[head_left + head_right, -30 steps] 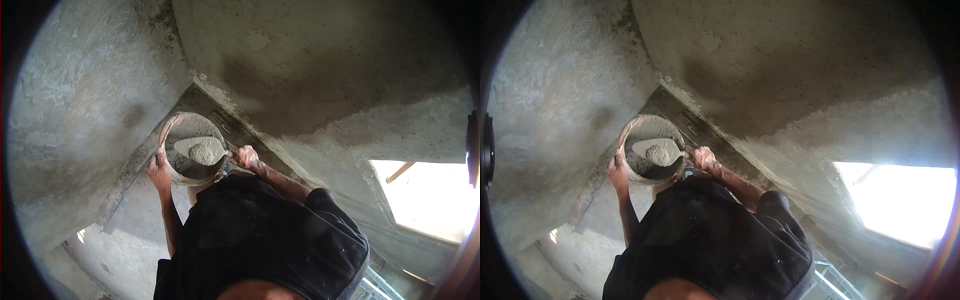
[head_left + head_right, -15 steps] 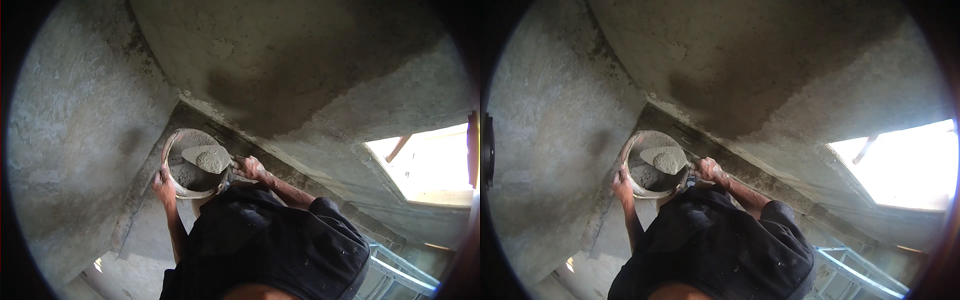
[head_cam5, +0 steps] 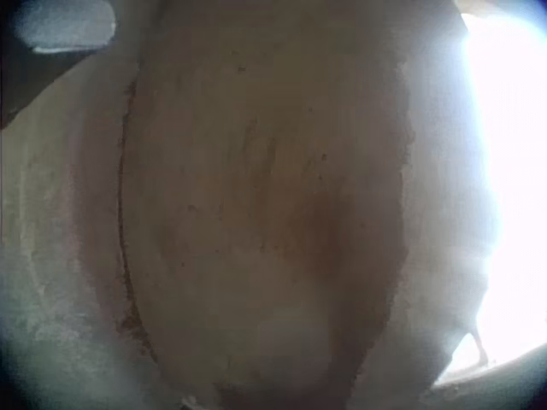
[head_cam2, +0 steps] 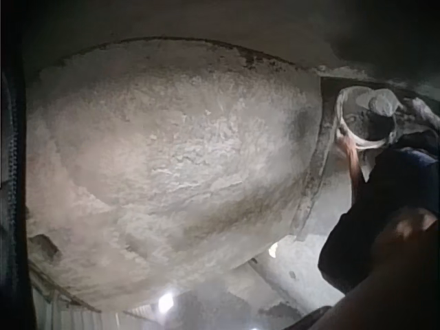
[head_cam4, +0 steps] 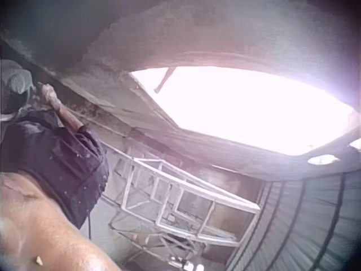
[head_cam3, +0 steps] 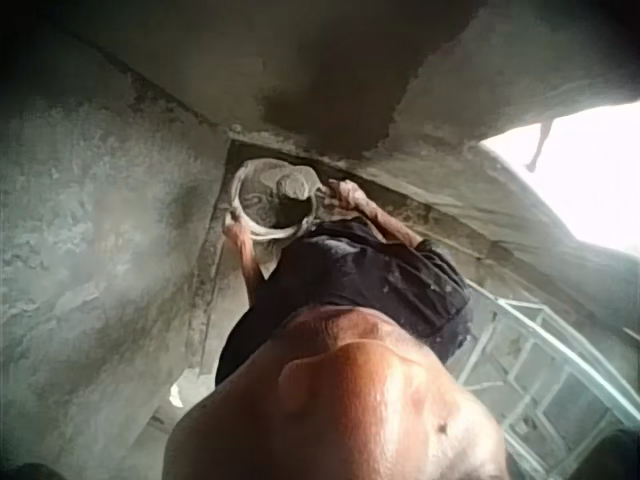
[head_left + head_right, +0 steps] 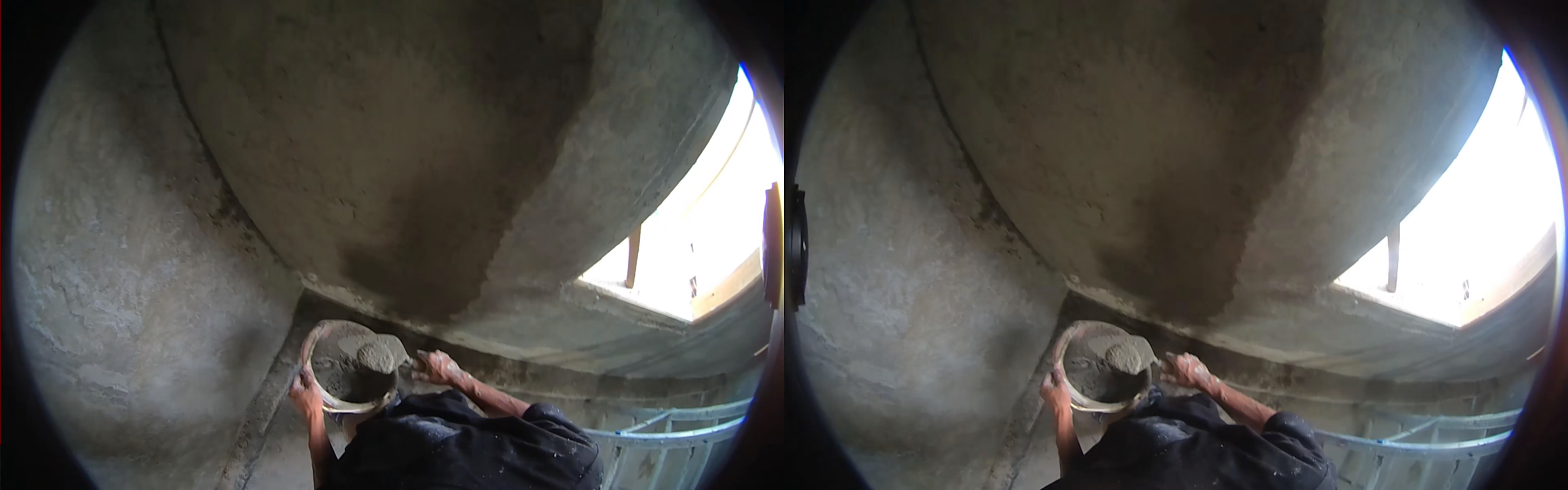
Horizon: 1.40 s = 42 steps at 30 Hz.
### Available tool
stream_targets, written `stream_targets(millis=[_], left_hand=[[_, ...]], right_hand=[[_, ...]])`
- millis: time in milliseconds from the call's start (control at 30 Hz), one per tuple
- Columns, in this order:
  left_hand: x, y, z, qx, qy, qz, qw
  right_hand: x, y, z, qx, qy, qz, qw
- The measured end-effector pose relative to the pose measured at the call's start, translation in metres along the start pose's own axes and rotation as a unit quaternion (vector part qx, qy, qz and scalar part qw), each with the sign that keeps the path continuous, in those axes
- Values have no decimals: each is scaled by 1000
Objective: The person applies wet cement to a wall and ceiling using a trowel, periodically scooping more material from a bucket. They then smooth the applied material across the surfaces with a float.
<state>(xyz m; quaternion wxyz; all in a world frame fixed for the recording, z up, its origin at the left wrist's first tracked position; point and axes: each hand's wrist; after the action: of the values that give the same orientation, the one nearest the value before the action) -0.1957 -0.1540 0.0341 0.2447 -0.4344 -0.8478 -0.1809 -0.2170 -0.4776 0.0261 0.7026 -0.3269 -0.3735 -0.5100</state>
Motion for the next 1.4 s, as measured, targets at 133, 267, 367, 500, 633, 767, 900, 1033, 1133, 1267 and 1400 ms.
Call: stream_targets(millis=[133,267,367,500,633,767,900,1033,1133,1267,1400], left_hand=[[-2,2,-3,-21,18,11,1000],[-2,-3,-9,-3,-20,-13,1000],[0,-5,-15,-3,-28,-12,1000],[5,-6,-17,-5,-30,-3,1000],[7,-9,-9,-6,5,1,1000],[8,-8,-6,-8,1,21,1000],[8,0,3,-42,0,20,999],[11,10,-12,-21,5,61,998],[15,22,-11,-29,27,66,997],[20,38,-5,-9,2,66,998],[27,69,7,-24,8,106,994]], right_hand=[[-28,-11,-13,18,0,-61,998],[-5,-5,10,-26,29,55,998],[1,-1,16,-34,23,79,996],[-2,-3,16,-35,46,70,996],[15,-10,38,-69,161,42,984],[24,-12,45,-62,223,-9,973],[35,-2,50,-49,228,-36,972],[56,2,62,7,342,-115,933],[70,8,86,-44,401,-111,908],[71,18,120,-82,460,-141,873],[79,25,152,-82,572,-138,805]])
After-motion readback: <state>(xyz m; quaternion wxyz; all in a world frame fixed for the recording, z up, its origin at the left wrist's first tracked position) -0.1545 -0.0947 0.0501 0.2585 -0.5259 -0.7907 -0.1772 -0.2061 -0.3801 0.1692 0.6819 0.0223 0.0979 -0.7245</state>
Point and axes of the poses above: each hand's wrist, its own y-axis towards the middle knuckle, its own x-axis out of the back of the hand, z = x × y, and after that the axes turned 4 degrees about -z, right-handed
